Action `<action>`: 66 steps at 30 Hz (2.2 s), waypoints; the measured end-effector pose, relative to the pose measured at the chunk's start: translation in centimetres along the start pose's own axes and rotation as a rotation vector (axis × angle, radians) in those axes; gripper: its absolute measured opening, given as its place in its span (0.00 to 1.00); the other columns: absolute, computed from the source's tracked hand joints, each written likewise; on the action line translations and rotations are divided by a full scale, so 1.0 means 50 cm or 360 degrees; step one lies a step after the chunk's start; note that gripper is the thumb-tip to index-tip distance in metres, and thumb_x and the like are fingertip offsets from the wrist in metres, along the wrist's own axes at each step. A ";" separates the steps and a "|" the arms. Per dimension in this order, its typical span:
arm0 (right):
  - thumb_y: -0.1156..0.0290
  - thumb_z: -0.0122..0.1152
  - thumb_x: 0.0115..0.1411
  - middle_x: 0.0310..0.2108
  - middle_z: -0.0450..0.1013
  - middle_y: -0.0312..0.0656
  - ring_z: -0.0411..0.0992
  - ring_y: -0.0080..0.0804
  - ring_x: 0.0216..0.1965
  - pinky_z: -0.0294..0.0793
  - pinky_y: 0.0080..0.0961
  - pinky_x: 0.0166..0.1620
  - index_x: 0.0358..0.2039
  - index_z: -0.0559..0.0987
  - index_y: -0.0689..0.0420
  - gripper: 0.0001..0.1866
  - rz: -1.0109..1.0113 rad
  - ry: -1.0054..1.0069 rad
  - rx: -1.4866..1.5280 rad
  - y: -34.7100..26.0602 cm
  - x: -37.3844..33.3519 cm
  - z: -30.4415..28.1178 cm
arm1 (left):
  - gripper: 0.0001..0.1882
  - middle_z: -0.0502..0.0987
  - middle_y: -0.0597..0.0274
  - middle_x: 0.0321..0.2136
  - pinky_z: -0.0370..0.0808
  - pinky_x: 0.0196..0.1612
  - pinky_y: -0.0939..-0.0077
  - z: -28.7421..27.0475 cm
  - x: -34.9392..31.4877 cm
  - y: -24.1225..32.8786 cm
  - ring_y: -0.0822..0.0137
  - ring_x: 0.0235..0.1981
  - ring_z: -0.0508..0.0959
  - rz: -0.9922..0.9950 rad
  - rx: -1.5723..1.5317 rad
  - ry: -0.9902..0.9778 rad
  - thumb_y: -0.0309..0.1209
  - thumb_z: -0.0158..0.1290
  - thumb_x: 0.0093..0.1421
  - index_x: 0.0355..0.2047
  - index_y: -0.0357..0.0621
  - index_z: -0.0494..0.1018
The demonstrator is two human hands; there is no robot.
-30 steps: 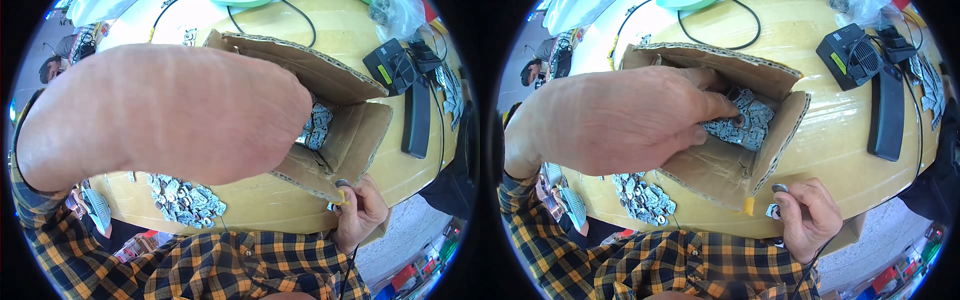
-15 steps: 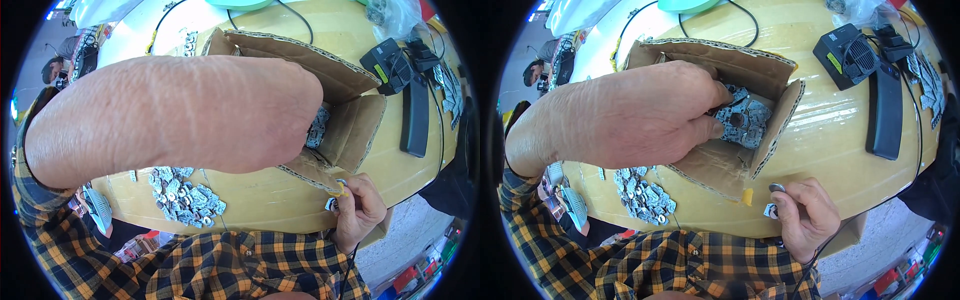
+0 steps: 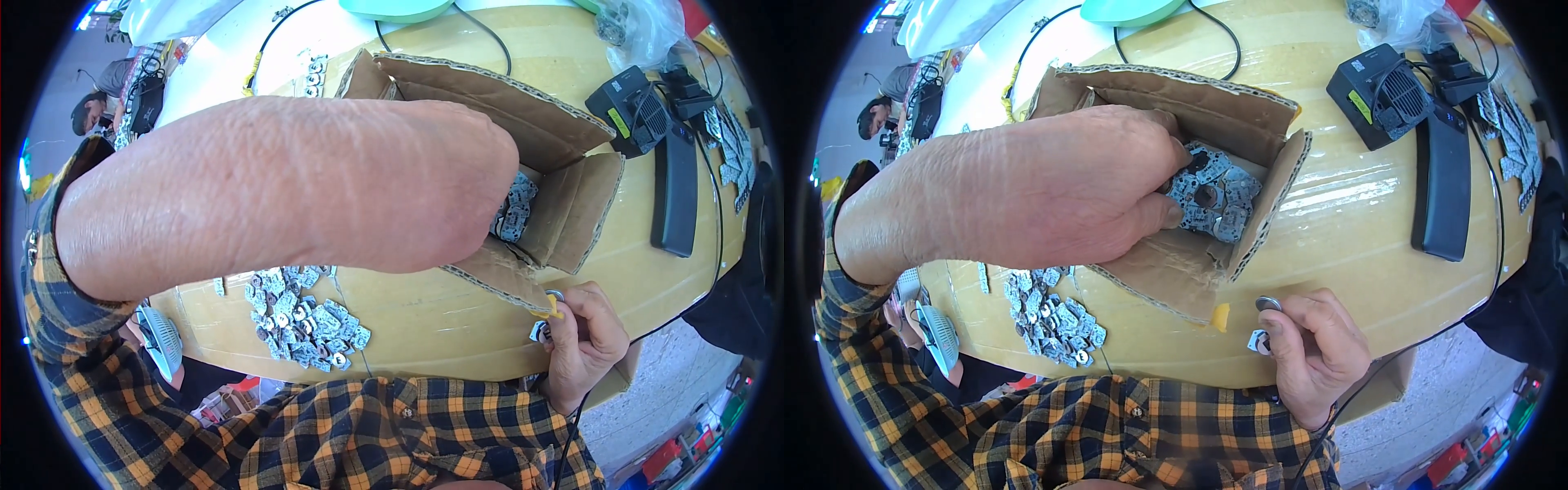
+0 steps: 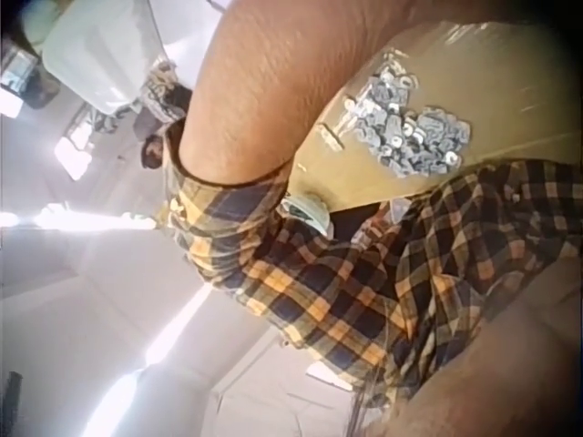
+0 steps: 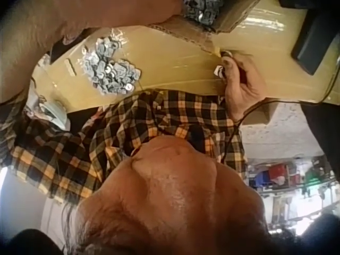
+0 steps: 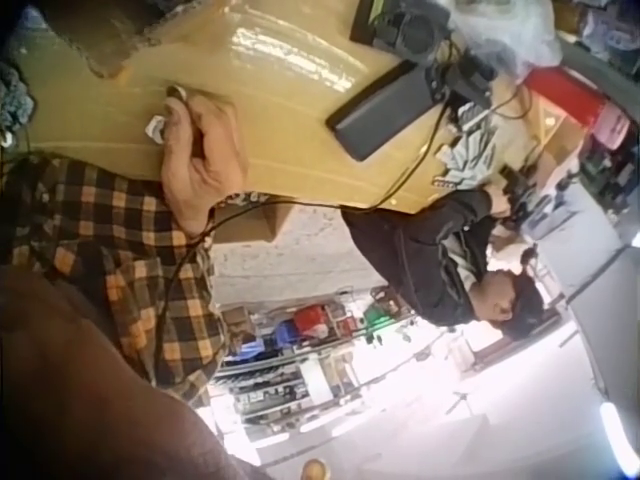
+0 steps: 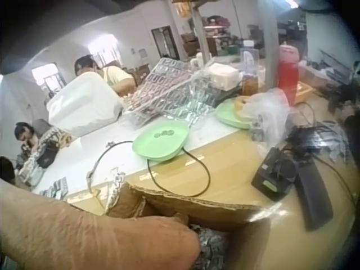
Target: Sorting and inspecting small metal electronic components at a factory workbench and placing them into a cardboard box.
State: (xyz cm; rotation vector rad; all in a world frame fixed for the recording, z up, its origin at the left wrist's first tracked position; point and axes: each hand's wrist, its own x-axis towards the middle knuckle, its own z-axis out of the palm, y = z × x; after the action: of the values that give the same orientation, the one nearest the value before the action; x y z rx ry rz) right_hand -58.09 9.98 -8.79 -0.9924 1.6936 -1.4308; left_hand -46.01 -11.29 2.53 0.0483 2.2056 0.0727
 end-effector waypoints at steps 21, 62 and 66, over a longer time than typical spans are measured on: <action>0.84 0.63 0.55 0.22 0.70 0.40 0.68 0.24 0.21 0.66 0.21 0.24 0.31 0.78 0.68 0.04 -0.0854 0.0081 -0.0904 0.024 0.009 0.059 | 0.14 0.79 0.53 0.31 0.80 0.28 0.80 0.291 -0.058 0.250 0.67 0.28 0.82 -0.0209 -0.3510 0.2140 0.18 0.57 0.57 0.44 0.31 0.73; 0.73 0.58 0.63 0.23 0.69 0.35 0.60 0.12 0.17 0.55 0.10 0.20 0.29 0.76 0.65 0.08 -0.0159 -0.0699 0.0210 -0.053 -0.096 0.163 | 0.12 0.72 0.50 0.44 0.75 0.47 0.77 0.383 -0.018 0.341 0.66 0.44 0.75 -0.0110 -0.2575 0.2947 0.15 0.60 0.50 0.37 0.32 0.76; 0.72 0.58 0.63 0.22 0.69 0.35 0.60 0.12 0.17 0.55 0.10 0.20 0.28 0.76 0.64 0.09 -0.0031 -0.0669 0.0258 -0.064 -0.096 0.165 | 0.13 0.72 0.50 0.45 0.76 0.46 0.77 0.393 -0.015 0.337 0.67 0.43 0.76 -0.0192 -0.2311 0.2859 0.16 0.61 0.50 0.38 0.32 0.76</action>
State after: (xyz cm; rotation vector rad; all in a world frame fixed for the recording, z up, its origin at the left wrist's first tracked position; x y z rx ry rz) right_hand -48.25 10.18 -6.70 -1.1271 1.2475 -1.2427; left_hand -29.64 6.15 -7.34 -1.4201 2.9950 2.3336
